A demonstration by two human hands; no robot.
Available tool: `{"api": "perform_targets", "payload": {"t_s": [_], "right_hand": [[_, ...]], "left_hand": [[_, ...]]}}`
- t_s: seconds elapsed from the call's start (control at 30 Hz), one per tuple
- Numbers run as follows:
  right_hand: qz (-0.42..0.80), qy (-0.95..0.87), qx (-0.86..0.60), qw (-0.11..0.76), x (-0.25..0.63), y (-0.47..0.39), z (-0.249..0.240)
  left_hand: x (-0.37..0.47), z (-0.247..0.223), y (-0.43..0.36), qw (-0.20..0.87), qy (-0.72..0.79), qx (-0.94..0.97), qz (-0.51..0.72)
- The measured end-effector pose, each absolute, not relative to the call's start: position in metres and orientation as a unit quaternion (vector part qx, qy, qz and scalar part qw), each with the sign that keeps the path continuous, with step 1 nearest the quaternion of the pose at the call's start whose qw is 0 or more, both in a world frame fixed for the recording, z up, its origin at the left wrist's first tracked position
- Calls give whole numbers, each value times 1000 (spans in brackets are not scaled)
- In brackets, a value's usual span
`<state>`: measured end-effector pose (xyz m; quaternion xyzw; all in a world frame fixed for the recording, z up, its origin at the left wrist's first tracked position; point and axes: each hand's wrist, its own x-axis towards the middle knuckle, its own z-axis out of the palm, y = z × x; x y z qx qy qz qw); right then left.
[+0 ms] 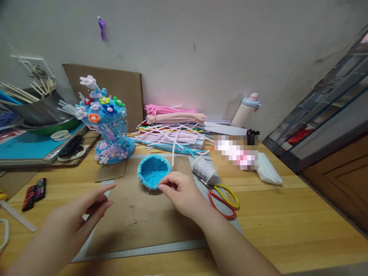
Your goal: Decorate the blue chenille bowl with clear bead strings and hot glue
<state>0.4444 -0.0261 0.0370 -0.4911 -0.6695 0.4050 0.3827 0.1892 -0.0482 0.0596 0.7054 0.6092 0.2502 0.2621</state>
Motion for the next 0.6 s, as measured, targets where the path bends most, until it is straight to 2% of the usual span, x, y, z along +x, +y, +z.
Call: {"api": "perform_targets", "payload": {"t_s": [0.1,0.2,0.3,0.43,0.6], "right_hand": [[224,-756,-476,389,443,-33,40],[160,-803,-446,361,443,-40,45],[226,-804,-417,358,443,-43,48],[342,-740,-413,405,442,-39,50],[388,-683,-430,444,434,-39,45]], "left_hand": [[199,67,-48,242,538,775,229],[221,75,-40,315,441,816,202],[241,78,-26,394,397,796,229],[253,70,-16,519,420,673,319],[252,53,-16,597,430,564,376]]}}
